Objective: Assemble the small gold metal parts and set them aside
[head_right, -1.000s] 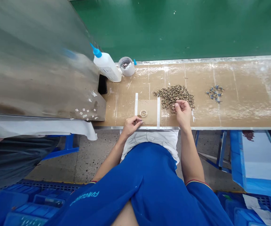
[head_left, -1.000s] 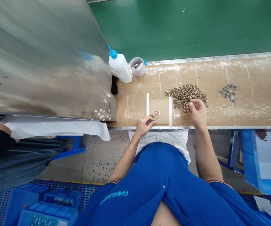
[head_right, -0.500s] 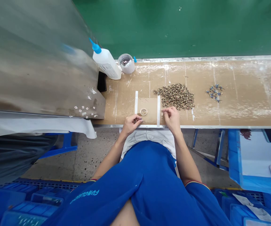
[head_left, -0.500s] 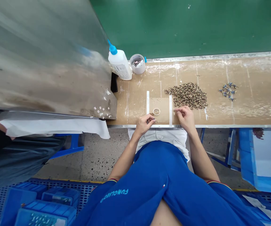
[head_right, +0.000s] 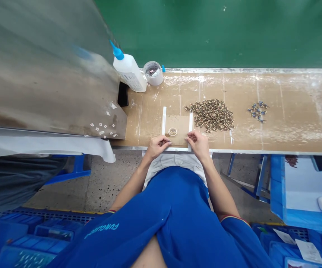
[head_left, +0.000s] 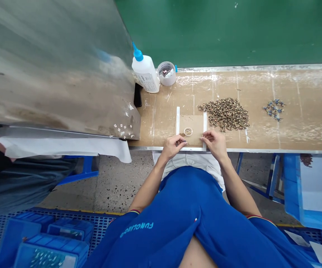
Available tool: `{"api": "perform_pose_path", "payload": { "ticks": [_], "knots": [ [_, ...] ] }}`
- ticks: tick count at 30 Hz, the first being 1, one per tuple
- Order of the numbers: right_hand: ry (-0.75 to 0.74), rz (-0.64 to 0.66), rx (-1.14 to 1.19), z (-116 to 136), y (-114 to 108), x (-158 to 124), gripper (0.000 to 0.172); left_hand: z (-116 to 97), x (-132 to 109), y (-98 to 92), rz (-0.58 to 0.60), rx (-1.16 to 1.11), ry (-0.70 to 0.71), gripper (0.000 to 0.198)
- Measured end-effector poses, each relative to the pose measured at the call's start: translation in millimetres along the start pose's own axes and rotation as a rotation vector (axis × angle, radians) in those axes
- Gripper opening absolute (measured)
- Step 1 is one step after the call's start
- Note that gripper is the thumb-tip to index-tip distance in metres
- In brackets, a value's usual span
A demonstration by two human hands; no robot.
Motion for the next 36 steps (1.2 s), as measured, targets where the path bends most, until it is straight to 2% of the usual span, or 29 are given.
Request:
{"api": "perform_pose_path", "payload": {
  "ticks": [6,10,16,22,29,36],
  "knots": [
    [0.048,0.159,0.118,4.3,23.0,-12.3,0.025,6.8,-1.3,-2.7,0.023,-0.134,-0.037,0.033],
    [0.078,0.205,0.170,6.5,34.0,-19.7,0.025,6.0,-0.2,-2.1,0.042,-0.138,-0.020,0.034],
    [0.181,0.146,0.313,-2.9,47.9,-26.7,0.032,-1.1,0.4,4.4,0.048,-0.017,0.049,0.026],
    [0.165,0.076,0.330,-3.6,51.0,-27.7,0.036,-6.6,0.2,7.9,0.056,0.080,0.106,0.025],
    [0.191,0.056,0.411,-3.6,54.4,-35.3,0.043,-11.9,-1.2,10.3,0.081,0.121,0.178,0.023],
    [0.211,0.088,0.351,-7.6,53.9,-40.8,0.041,-7.6,-3.5,12.6,0.055,0.206,0.157,0.020]
  ]
}}
Point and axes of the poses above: each hand's wrist, its own x-axis towards the middle knuckle, its own y-axis out of the palm, z = x × y, the point moved 10 cm from there along x, towards the middle knuckle, and after that the axes turned 10 degrees about -z, right-handed, at the moved point
